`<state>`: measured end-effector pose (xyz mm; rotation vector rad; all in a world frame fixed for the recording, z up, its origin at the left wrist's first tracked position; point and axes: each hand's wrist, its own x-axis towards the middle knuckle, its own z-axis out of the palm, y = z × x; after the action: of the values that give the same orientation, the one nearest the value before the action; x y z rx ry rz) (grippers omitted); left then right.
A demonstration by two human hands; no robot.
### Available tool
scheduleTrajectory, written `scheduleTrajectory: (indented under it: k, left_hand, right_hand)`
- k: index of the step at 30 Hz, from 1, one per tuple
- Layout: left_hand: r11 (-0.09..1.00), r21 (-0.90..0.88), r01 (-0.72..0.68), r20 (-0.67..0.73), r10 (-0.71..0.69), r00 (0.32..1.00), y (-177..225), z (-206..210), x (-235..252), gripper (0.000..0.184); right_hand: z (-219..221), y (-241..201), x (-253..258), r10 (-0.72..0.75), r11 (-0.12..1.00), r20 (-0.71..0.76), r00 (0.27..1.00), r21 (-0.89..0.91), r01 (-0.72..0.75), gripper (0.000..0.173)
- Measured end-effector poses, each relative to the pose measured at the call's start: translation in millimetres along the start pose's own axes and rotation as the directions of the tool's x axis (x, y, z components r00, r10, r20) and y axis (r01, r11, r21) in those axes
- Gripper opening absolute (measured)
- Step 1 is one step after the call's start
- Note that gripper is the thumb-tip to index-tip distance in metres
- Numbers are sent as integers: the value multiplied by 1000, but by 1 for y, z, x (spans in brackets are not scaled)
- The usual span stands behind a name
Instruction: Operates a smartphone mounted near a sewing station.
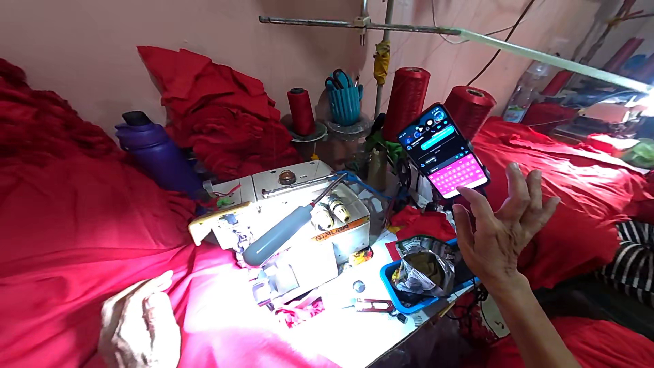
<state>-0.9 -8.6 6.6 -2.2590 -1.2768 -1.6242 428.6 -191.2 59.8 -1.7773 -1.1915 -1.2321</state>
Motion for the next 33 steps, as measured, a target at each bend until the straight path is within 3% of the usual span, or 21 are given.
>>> scheduleTrajectory:
  k: [24, 29, 33]
  left_hand:
    - [1000, -15, -12, 2, 12, 1000, -3, 0, -1, 43]
    - [998, -32, -49, -17, 49, 999, -27, 7, -7, 46]
    - [1000, -14, -4, 15, 5, 1000, -1, 0, -1, 43]
  right_hand:
    - [0, 3, 4, 8, 1000, 6, 1000, -19, -8, 30]
    - [2, 4, 5, 12, 1000, 12, 1000, -21, -12, 31]
    - [1, 4, 5, 19, 1000, 15, 1000, -20, -19, 33]
